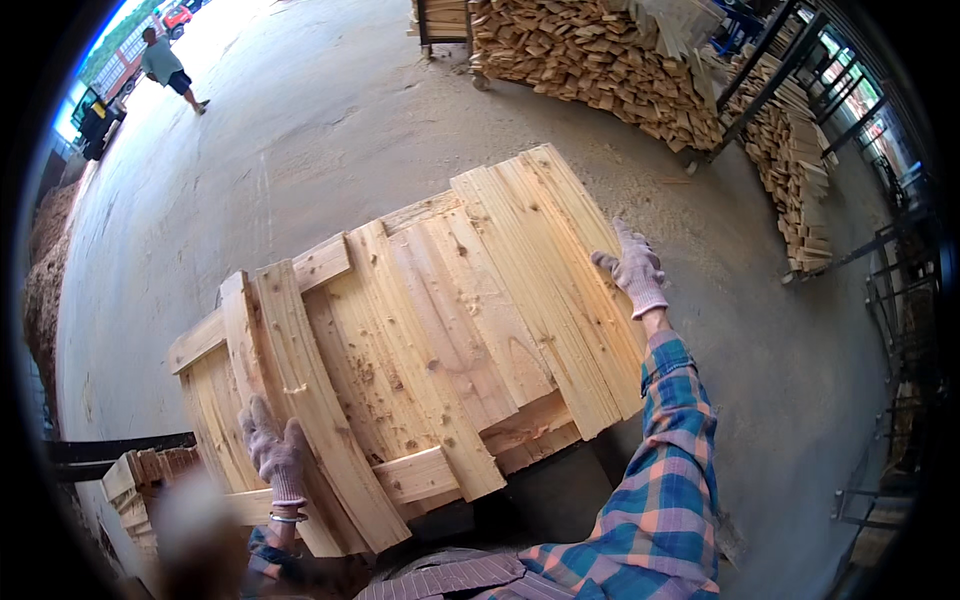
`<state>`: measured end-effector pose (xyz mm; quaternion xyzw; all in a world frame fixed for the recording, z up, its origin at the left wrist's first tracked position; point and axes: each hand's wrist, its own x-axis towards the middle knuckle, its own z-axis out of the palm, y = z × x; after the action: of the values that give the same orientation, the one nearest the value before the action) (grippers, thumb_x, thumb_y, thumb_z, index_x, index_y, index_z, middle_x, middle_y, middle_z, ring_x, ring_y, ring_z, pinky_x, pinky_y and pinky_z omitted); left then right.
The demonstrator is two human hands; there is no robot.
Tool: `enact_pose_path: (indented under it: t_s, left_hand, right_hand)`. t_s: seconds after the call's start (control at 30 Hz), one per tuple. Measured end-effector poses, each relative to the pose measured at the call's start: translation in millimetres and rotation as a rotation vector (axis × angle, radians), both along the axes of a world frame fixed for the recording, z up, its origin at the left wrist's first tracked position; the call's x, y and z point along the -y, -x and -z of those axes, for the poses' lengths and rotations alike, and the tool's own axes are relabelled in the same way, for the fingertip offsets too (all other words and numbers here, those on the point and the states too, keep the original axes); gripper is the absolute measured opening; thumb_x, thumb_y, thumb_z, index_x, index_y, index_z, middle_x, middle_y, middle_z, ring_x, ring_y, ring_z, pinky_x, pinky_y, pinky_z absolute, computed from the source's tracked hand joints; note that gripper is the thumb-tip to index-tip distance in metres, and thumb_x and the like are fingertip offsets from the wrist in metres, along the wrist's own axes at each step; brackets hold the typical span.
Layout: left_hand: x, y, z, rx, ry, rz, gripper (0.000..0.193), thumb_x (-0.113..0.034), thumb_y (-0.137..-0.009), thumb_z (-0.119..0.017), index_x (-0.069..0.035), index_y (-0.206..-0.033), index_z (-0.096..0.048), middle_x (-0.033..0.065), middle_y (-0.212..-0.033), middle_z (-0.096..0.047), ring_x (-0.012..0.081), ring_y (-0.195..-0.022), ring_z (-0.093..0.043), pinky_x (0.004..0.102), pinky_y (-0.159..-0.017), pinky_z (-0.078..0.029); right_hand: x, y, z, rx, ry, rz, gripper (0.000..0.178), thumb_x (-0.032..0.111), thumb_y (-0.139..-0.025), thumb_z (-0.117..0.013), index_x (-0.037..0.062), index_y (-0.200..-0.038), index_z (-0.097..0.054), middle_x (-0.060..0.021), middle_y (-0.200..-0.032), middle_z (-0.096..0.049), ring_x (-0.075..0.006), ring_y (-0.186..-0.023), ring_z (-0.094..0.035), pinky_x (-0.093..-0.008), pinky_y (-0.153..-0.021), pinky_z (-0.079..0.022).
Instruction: The person repeatedly picks up bundles of wooden planks from a large pile and places them onto a wooden pallet. They arrange the planks in layers, alternating the orientation of the boards to create a stable stack.
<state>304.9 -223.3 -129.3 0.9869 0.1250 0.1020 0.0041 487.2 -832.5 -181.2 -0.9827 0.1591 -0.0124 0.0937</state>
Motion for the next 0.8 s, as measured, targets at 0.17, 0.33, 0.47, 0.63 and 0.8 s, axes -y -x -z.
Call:
enact_pose_path:
  t_s: [0.17,0.33,0.47,0.63,0.8]
  left_hand:
    - [16,-13,-4,0.022,0.143,-0.030,0.074,-0.033,-0.081,-0.070,-0.005,-0.142,-0.040,0.0238,-0.138,-0.045,0.0417,-0.126,-0.042,0.0430,-0.106,-0.036]
    - [18,-14,-9,-0.072,0.145,-0.155,0.080,-0.037,-0.078,-0.073,-0.014,-0.146,-0.037,0.0218,-0.144,-0.039,0.0389,-0.129,-0.042,0.0421,-0.105,-0.039]
    - [6,-8,10,-0.011,0.090,-0.111,0.081,-0.039,-0.078,-0.072,-0.014,-0.146,-0.036,0.0225,-0.144,-0.039,0.0390,-0.130,-0.040,0.0417,-0.106,-0.038]
    - [13,-13,-5,-0.047,0.138,-0.110,0.080,-0.039,-0.078,-0.072,-0.013,-0.145,-0.036,0.0239,-0.143,-0.039,0.0393,-0.130,-0.040,0.0415,-0.106,-0.038]
    - [7,-10,2,0.032,0.167,0.042,0.077,-0.038,-0.083,-0.069,-0.004,-0.144,-0.037,0.0230,-0.144,-0.039,0.0404,-0.133,-0.037,0.0422,-0.109,-0.033]
  right_hand:
    - [-25,2,-27,-0.212,0.053,-0.015,0.095,0.049,-0.071,-0.078,0.0283,-0.149,-0.028,-0.0178,-0.135,-0.047,-0.0372,-0.120,-0.051,-0.0457,-0.097,-0.046]
    - [-57,-4,-67,-0.032,-0.137,-0.397,0.081,0.038,-0.069,-0.079,0.0331,-0.142,-0.044,-0.0140,-0.130,-0.048,-0.0332,-0.121,-0.047,-0.0441,-0.101,-0.043]
    - [-154,-42,-83,-0.339,0.078,-0.569,0.076,0.010,-0.067,-0.075,0.0327,-0.136,-0.052,-0.0136,-0.127,-0.052,-0.0307,-0.115,-0.052,-0.0372,-0.101,-0.043]
    - [-171,-114,-55,-0.288,0.110,-0.646,0.060,0.022,-0.077,-0.073,0.0339,-0.132,-0.054,-0.0135,-0.121,-0.055,-0.0301,-0.115,-0.054,-0.0376,-0.096,-0.044]
    - [-181,-164,-46,-0.141,0.200,-0.806,0.039,0.047,-0.097,-0.041,0.0278,-0.126,-0.060,-0.0106,-0.120,-0.063,-0.0301,-0.114,-0.058,-0.0390,-0.098,-0.043]
